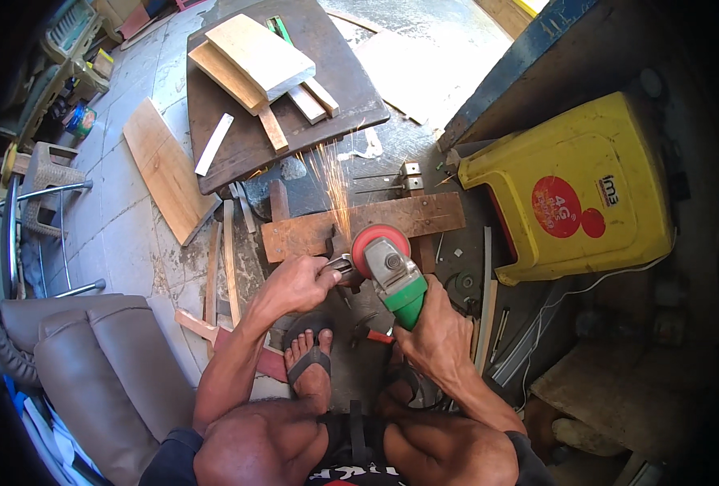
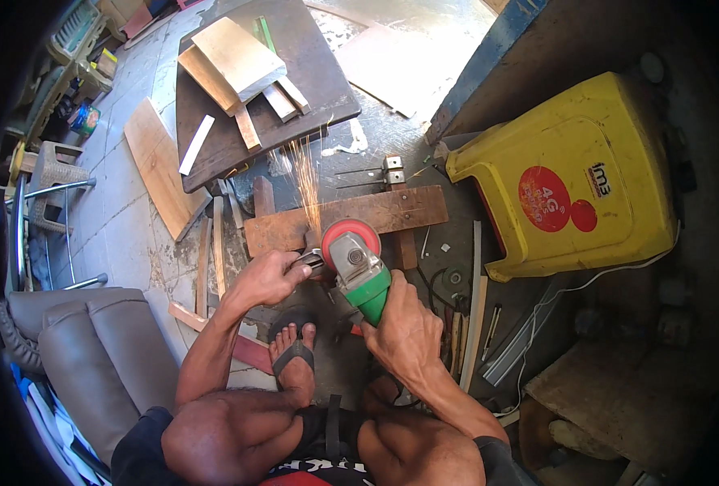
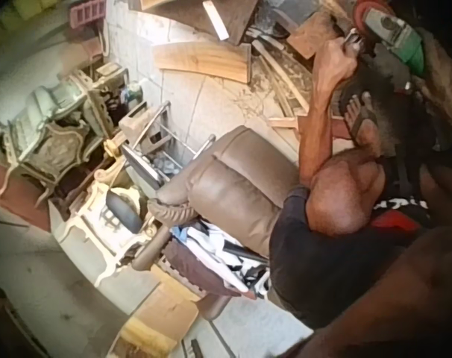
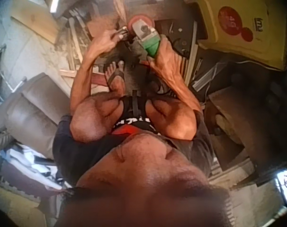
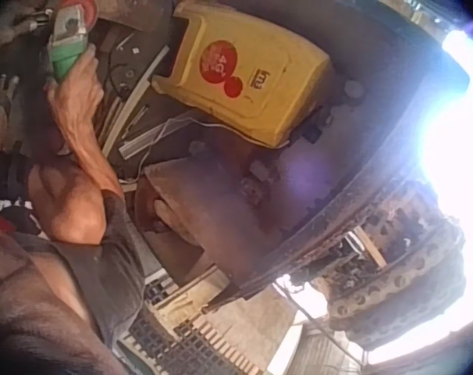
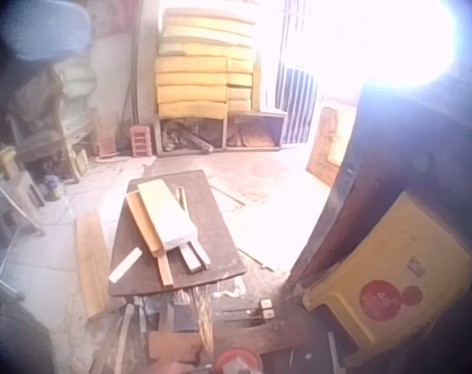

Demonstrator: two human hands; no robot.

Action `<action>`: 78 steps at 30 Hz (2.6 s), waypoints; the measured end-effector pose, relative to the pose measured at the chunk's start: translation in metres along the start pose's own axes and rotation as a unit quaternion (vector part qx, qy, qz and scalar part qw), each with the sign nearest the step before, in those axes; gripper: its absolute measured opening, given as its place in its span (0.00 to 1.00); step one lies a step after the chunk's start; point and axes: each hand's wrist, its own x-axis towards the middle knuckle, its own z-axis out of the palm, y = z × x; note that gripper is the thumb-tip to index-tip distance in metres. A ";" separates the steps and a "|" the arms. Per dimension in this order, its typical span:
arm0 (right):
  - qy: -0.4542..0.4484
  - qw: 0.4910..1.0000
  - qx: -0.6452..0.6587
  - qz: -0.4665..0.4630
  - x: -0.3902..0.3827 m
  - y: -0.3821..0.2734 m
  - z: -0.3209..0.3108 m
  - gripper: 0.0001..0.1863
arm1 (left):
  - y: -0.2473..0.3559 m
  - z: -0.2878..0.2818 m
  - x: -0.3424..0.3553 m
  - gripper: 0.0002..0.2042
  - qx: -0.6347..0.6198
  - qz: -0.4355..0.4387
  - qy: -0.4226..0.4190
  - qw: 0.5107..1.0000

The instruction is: The person uses an angle grinder to sharpen or smooth a metal piece held with pliers, then uses a hammer to shape it while secured in a vise.

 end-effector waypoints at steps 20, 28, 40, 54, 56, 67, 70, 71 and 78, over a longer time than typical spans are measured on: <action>0.049 0.997 -0.002 0.063 0.006 0.018 -0.008 0.44 | 0.000 0.001 0.000 0.19 0.013 0.017 0.002 1.000; 0.067 0.997 0.003 0.048 0.003 0.017 -0.012 0.43 | 0.004 0.003 -0.001 0.19 0.007 -0.005 0.003 1.000; 0.001 0.999 -0.034 0.010 0.000 -0.006 -0.008 0.45 | -0.003 0.004 -0.001 0.19 0.000 0.018 0.012 1.000; 0.030 0.998 -0.035 0.038 0.001 0.006 -0.011 0.44 | -0.004 0.004 0.000 0.18 -0.004 0.034 0.012 0.999; 0.032 0.998 -0.029 0.040 0.002 0.009 -0.011 0.44 | -0.004 0.004 0.000 0.18 -0.004 0.033 0.011 0.999; 0.046 0.996 -0.012 0.081 0.009 0.017 -0.014 0.43 | 0.000 0.001 -0.002 0.18 -0.003 0.024 0.006 1.000; 0.068 0.994 0.005 0.090 0.010 0.020 -0.013 0.43 | 0.000 0.003 -0.001 0.18 0.003 0.023 0.013 1.000; 0.065 0.994 0.007 0.087 0.009 0.019 -0.014 0.42 | -0.002 0.005 0.000 0.18 0.003 0.027 0.018 0.999; 0.009 1.000 0.002 0.019 0.001 -0.003 -0.012 0.44 | -0.001 0.003 -0.002 0.18 0.006 0.003 0.006 1.000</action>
